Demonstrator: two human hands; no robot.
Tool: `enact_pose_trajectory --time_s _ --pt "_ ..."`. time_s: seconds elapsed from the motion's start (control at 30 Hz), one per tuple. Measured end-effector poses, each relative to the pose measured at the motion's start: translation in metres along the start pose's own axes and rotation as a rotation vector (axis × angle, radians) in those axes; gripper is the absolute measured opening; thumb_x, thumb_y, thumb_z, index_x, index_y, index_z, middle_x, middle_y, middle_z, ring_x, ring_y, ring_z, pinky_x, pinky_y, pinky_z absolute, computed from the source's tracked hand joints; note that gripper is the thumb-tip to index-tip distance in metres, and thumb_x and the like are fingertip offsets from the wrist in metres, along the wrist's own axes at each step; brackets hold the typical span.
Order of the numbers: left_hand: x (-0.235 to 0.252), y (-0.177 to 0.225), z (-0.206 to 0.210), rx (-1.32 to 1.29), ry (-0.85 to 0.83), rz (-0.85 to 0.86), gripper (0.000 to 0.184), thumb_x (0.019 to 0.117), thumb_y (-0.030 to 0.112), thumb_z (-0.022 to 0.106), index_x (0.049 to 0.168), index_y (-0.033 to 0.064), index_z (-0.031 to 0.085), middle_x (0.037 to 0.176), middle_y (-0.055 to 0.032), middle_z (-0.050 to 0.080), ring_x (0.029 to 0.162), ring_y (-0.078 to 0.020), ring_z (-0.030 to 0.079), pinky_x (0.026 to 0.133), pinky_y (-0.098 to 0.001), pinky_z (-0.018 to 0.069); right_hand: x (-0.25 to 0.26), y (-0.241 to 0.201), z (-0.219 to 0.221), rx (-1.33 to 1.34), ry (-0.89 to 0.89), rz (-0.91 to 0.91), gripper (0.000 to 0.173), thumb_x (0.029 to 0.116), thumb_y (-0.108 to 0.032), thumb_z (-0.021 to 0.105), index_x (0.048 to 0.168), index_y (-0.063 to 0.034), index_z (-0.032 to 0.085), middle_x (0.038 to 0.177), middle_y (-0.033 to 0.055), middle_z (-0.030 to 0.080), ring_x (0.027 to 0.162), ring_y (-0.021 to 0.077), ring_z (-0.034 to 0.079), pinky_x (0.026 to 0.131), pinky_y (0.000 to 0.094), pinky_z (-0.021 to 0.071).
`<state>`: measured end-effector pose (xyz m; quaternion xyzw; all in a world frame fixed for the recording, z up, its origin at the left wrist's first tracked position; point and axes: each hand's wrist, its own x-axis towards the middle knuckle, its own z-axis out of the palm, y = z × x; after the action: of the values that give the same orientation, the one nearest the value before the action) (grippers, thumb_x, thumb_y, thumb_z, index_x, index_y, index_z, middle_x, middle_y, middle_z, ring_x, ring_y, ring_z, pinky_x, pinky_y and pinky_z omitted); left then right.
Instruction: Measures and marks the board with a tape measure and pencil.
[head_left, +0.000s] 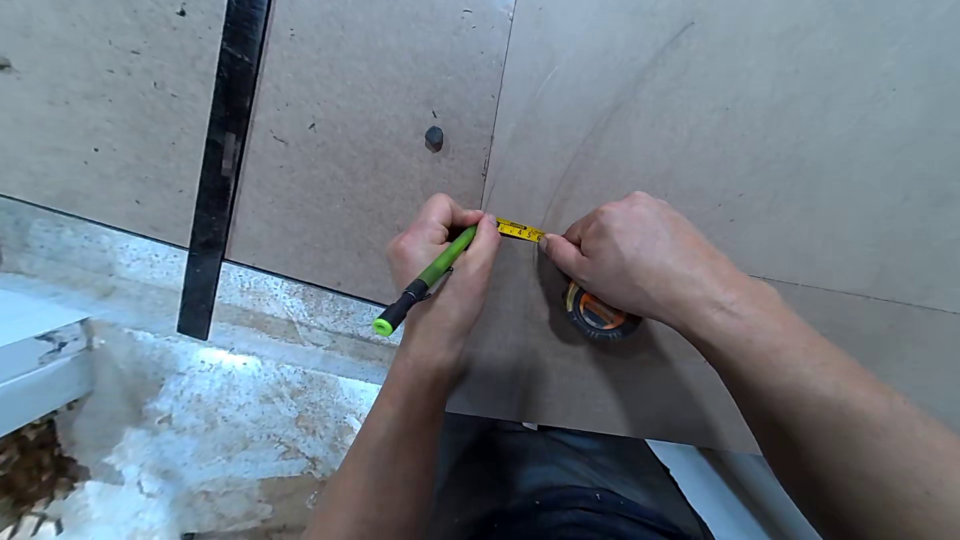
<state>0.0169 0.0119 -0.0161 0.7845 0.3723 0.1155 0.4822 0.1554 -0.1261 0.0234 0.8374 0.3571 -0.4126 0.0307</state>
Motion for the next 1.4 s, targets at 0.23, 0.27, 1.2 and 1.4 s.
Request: enact_pose_trajectory --time_s 0.23,0.27,1.2,1.4 --pt "-0.006 -0.002 0.000 -0.007 0.022 0.004 0.009 0.0893 0.013 0.077 0.085 0.0133 0.068 0.077 0.0055 0.072 0.066 -0.0001 0.066 0.055 -0.0183 0.0531 0.000 -0.001 -0.001 -0.027 -0.012 -0.013 0.058 0.1062 -0.054 0.039 0.060 -0.0236 0.059 0.057 -0.0029 0.055 0.059 0.0166 0.060 0.049 0.0425 0.0434" --pt "-0.007 -0.002 0.000 -0.008 0.024 0.000 0.010 0.0893 0.013 0.077 0.085 0.0132 0.068 0.076 0.0054 0.071 0.065 -0.0002 0.065 0.055 -0.0183 0.0529 0.000 -0.001 -0.001 -0.033 -0.014 -0.015 0.058 0.1061 -0.054 0.039 0.060 -0.0235 0.058 0.057 -0.0027 0.054 0.058 0.0169 0.060 0.049 0.0423 0.0428" --pt "-0.032 -0.003 0.000 -0.027 0.098 -0.090 0.010 0.0900 0.014 0.076 0.083 0.0142 0.067 0.073 0.0058 0.069 0.062 -0.0013 0.063 0.052 -0.0196 0.0501 0.004 -0.005 -0.010 -0.149 -0.106 -0.067 0.057 0.1060 -0.056 0.042 0.064 -0.0221 0.061 0.060 -0.0008 0.056 0.061 0.0200 0.061 0.051 0.0448 0.0455" --pt "-0.031 0.000 0.000 -0.042 0.087 -0.123 0.012 0.0894 0.013 0.074 0.081 0.0149 0.066 0.073 0.0054 0.069 0.062 -0.0021 0.063 0.053 -0.0210 0.0499 0.006 -0.004 -0.011 -0.159 -0.101 -0.085 0.059 0.1062 -0.056 0.042 0.062 -0.0207 0.059 0.061 0.0009 0.057 0.061 0.0211 0.062 0.051 0.0465 0.0460"
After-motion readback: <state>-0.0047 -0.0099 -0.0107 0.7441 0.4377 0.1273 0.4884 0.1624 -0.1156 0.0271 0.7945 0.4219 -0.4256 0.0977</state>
